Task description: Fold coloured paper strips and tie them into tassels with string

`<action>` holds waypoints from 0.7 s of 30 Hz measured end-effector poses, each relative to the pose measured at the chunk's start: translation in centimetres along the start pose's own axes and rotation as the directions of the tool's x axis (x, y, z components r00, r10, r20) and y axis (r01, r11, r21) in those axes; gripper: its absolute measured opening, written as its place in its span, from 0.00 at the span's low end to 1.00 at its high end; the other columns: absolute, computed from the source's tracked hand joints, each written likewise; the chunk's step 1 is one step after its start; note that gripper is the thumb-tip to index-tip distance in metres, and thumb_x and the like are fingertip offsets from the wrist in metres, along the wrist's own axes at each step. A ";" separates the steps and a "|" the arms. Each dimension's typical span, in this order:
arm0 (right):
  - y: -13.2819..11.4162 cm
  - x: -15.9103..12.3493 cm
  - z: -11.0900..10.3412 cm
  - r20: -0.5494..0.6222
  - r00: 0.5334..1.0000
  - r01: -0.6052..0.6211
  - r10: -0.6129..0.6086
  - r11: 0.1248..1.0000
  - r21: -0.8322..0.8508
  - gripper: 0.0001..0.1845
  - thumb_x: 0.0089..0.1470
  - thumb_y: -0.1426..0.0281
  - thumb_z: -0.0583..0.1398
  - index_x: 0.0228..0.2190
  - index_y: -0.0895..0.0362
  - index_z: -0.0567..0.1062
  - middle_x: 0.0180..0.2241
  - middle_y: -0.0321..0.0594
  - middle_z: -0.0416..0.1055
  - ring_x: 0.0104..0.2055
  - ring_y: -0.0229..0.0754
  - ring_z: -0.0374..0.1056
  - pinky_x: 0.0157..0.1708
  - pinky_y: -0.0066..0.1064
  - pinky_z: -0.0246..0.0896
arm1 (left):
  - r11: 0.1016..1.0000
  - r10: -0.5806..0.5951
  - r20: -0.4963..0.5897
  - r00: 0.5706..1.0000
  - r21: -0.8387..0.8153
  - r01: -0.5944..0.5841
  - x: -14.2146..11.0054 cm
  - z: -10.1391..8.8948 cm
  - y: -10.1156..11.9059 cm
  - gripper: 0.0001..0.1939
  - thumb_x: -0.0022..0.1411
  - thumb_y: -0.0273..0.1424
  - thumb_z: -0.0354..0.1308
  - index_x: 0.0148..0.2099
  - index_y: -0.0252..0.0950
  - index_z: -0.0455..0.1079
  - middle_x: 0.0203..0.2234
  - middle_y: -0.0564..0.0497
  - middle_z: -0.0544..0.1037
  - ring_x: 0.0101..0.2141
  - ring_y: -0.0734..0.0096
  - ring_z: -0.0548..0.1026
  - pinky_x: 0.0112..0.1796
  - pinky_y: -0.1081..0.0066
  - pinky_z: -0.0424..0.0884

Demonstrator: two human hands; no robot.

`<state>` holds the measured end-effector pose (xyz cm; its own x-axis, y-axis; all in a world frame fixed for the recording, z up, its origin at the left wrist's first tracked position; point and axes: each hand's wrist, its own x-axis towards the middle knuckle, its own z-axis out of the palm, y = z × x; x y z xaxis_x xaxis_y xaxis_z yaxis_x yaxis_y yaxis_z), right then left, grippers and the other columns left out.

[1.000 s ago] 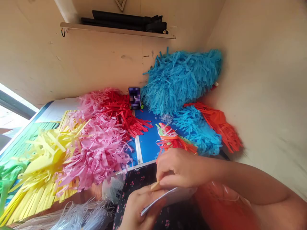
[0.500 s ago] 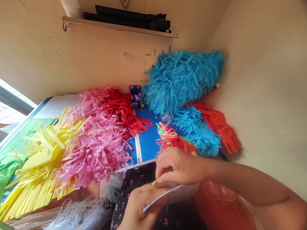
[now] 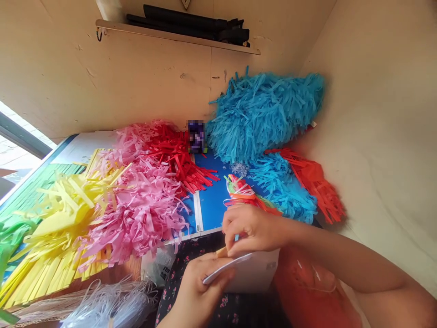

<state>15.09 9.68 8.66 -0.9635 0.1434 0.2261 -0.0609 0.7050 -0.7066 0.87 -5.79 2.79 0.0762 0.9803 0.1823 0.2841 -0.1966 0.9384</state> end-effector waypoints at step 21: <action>3.1 0.4 -1.2 0.026 0.994 -0.105 0.102 0.971 0.212 0.04 0.54 0.73 0.66 0.28 0.60 0.79 0.32 0.38 0.72 0.37 0.37 0.68 0.40 0.28 0.62 | 0.984 -0.134 -0.152 0.979 -0.137 0.114 1.5 -0.6 -2.1 0.11 0.64 0.35 0.60 0.41 0.40 0.83 0.39 0.47 0.85 0.39 0.61 0.82 0.42 0.69 0.76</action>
<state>14.86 12.71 7.37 -0.9712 0.1964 0.1350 -0.0129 0.5222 -0.8527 -0.18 -3.87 1.32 -0.1085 0.9894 0.0970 0.1573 -0.0793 0.9844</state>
